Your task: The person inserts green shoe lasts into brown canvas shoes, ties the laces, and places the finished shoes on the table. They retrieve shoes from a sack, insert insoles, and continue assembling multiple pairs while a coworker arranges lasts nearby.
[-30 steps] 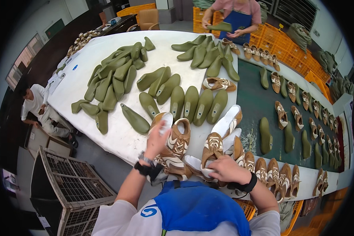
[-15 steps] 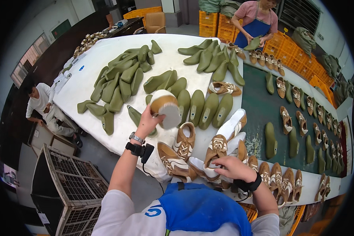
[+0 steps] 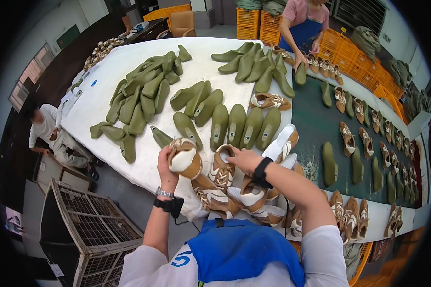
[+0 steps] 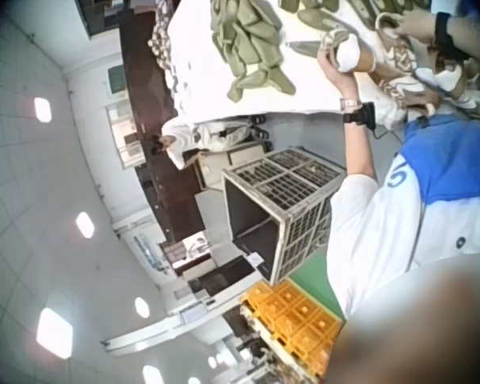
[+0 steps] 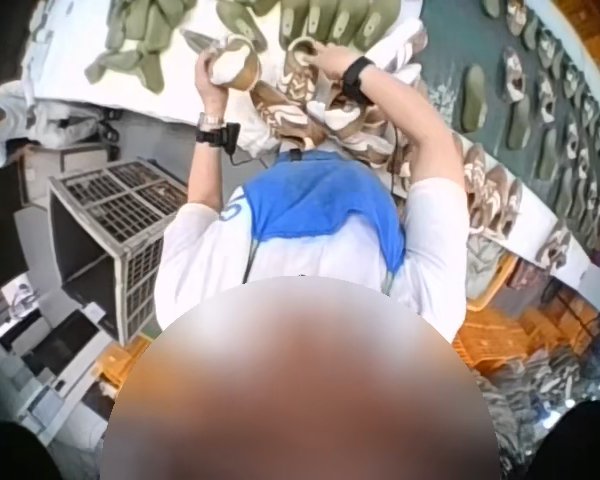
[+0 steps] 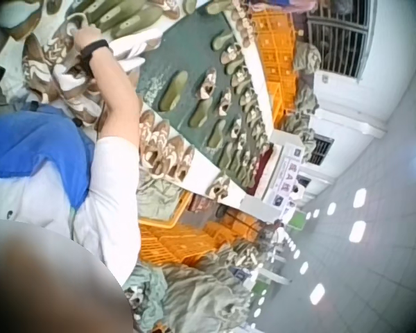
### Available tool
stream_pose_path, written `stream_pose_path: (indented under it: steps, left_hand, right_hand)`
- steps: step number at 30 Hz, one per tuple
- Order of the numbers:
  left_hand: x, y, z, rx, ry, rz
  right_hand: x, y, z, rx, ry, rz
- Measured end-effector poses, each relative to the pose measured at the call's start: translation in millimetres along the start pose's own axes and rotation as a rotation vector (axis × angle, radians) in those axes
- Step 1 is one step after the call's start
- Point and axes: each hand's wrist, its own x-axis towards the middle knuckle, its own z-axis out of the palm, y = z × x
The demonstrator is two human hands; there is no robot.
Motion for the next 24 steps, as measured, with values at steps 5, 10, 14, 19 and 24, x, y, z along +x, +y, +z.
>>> stream_pose_path:
  steps: [5,10,14,19,24]
  left_hand:
    - [-64.0,-27.5,-20.4,0.357,-0.051,0.118]
    - [-100.4,-40.5,-27.6,0.441,-0.158,0.041]
    - [-99.8,-46.2,-38.3,0.189,-0.114,-0.310]
    - [-88.5,-46.7,-31.7,-0.418,-0.011,-1.047]
    - [-75.6,-31.0,-16.5,-0.471,0.066,-1.124]
  right_hand:
    - [25.8,-9.3,14.3,-0.407,-0.025,-0.078]
    - [10.4,-8.5,-8.7,-0.337,0.198,-0.190]
    - [-29.4,7.9,-43.3,-0.239,0.338,-0.095]
    - [-92.7,40.9,-70.3,0.397,0.365,0.428]
    - [-156.7,63.3,-56.4,1.470,0.468,0.562]
